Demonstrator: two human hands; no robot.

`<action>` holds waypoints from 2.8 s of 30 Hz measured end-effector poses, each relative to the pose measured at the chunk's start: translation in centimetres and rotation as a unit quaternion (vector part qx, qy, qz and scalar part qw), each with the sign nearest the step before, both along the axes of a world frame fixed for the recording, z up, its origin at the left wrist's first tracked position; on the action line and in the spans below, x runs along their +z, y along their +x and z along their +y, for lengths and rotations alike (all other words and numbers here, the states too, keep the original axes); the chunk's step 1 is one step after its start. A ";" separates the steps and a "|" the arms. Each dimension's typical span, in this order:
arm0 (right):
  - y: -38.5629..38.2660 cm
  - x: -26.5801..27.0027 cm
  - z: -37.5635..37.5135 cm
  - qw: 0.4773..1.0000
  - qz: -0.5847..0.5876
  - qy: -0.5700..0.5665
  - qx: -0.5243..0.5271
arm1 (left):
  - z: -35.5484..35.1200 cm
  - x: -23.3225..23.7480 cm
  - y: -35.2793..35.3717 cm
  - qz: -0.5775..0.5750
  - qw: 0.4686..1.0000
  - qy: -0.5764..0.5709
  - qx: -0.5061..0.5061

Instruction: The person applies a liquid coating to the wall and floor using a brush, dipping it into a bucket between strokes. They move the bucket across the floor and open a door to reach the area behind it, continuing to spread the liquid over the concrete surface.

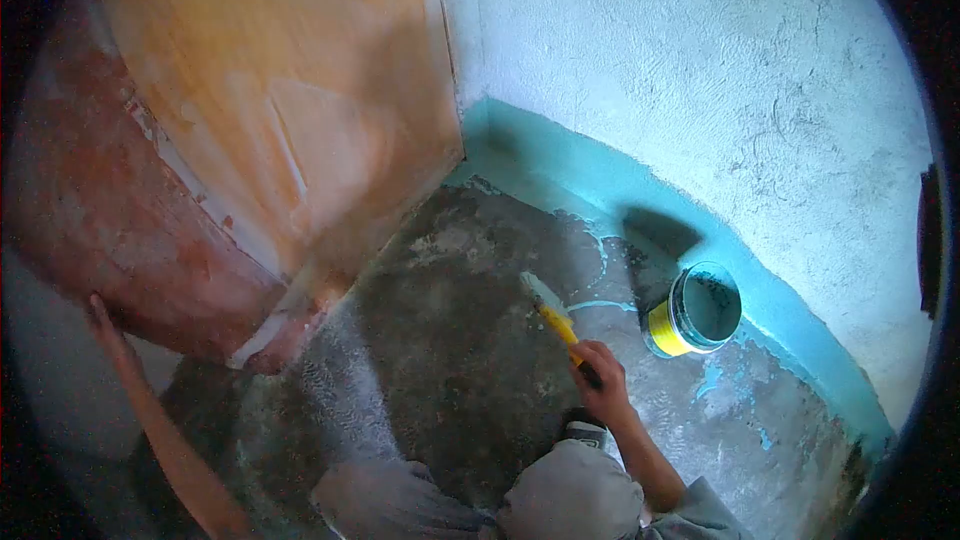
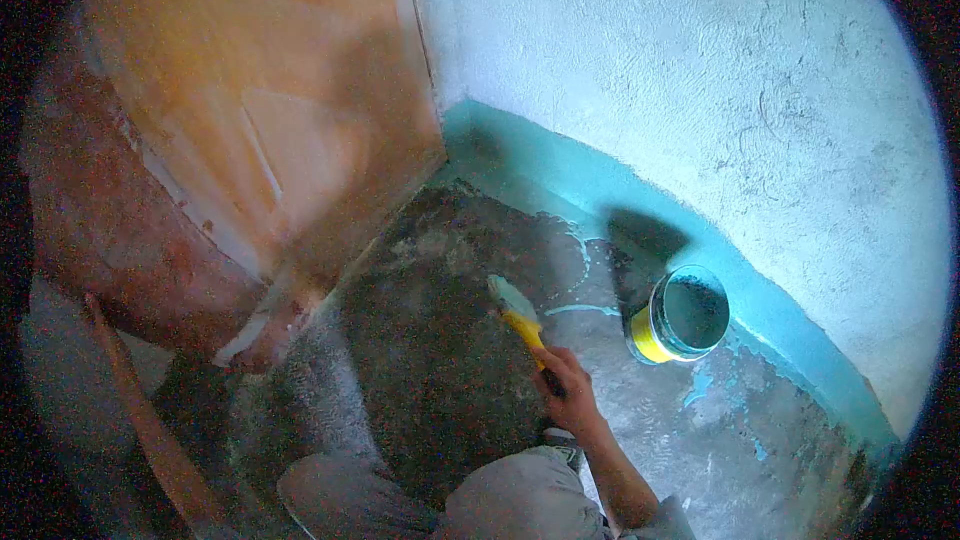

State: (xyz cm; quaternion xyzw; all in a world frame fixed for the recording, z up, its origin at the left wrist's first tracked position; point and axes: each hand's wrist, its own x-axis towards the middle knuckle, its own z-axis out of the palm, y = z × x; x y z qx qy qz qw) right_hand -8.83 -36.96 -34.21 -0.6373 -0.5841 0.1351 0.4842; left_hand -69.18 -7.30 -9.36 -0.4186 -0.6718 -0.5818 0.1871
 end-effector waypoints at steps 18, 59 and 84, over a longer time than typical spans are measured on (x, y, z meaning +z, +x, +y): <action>12.4 -7.2 39.1 0.950 0.258 0.033 -0.170 | -5.3 -2.8 -3.3 0.020 0.998 -0.001 0.067; 17.8 -13.2 33.6 0.967 0.178 -0.060 -0.172 | -3.2 -3.4 -7.0 0.066 0.994 0.025 0.081; 1.4 -13.2 6.1 0.945 0.284 -0.044 -0.156 | -9.1 -4.6 6.6 -0.047 0.955 0.133 -0.261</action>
